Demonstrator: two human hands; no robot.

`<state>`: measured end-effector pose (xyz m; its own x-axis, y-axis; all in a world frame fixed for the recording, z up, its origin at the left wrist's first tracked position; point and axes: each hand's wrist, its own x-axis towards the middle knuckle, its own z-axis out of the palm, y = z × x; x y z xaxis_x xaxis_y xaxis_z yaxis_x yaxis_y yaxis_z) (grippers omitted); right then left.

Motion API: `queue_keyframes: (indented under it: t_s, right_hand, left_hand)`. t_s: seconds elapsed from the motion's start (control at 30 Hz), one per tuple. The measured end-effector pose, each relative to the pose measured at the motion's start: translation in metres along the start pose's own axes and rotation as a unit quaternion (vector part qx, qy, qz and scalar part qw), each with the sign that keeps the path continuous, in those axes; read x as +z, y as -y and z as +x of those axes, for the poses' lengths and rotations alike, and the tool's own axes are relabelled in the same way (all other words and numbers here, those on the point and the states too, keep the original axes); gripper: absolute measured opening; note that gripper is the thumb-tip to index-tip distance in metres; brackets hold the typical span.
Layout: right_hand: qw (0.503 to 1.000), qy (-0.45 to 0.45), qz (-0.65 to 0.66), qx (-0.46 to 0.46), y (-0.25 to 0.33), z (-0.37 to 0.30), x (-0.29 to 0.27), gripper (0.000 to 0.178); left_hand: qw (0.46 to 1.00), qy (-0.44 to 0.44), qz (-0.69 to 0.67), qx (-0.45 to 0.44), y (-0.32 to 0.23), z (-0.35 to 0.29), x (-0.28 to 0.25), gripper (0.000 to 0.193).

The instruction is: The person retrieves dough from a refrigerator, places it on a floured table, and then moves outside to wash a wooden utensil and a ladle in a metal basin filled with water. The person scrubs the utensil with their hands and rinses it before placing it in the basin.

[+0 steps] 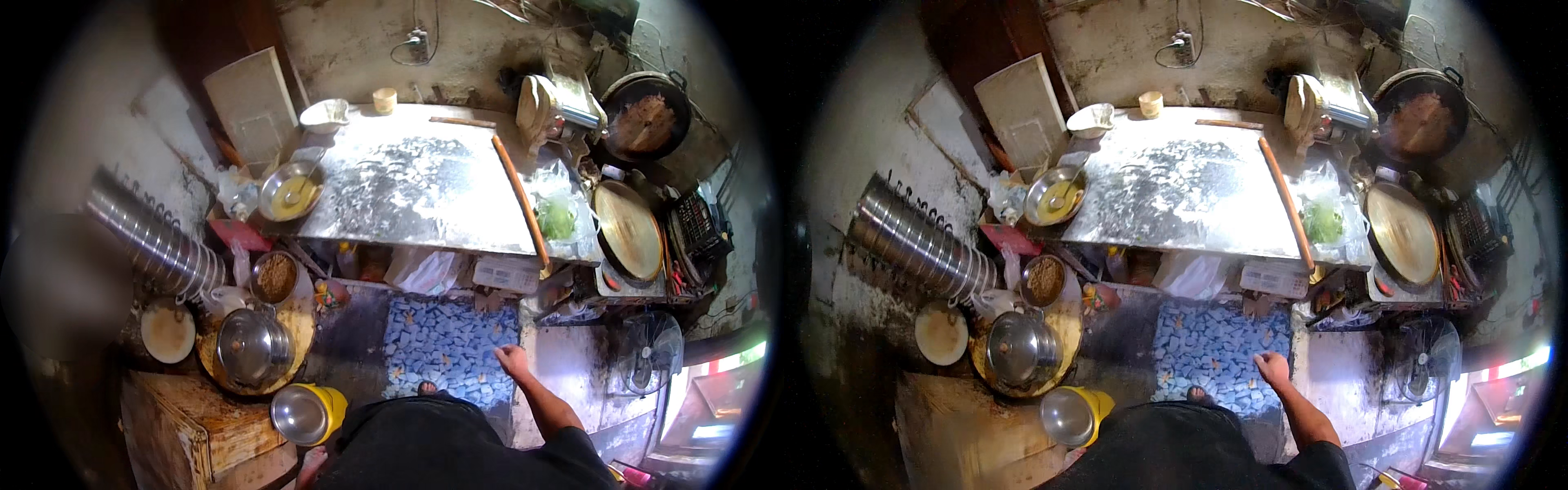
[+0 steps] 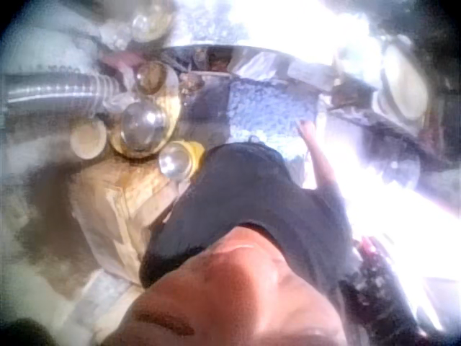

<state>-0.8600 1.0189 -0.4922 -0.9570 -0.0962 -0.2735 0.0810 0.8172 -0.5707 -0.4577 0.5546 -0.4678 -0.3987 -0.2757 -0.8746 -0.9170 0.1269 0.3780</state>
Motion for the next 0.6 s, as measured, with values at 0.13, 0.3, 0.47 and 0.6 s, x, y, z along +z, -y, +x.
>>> queue_keyframes:
  t_s: [0.13,0.3,0.47,0.6]
  right_hand:
    - [0.98,-0.172,0.04,-0.088,0.044,0.083,-0.033,0.033]
    - [0.939,-0.319,-0.124,0.034,0.072,0.195,-0.08,0.051]
    - [0.95,-0.24,-0.136,0.149,0.064,0.245,-0.107,0.056]
    - [0.972,-0.149,-0.159,0.091,0.054,0.269,-0.111,0.044]
  left_hand:
    - [0.994,-0.108,0.017,0.028,-0.069,0.016,-0.03,0.037]
    - [0.991,-0.1,0.038,0.078,-0.087,0.126,-0.086,0.041]
    - [0.987,-0.082,0.114,0.075,-0.207,0.158,-0.111,0.053]
    - [0.979,-0.061,0.167,0.095,-0.251,0.192,-0.13,0.055]
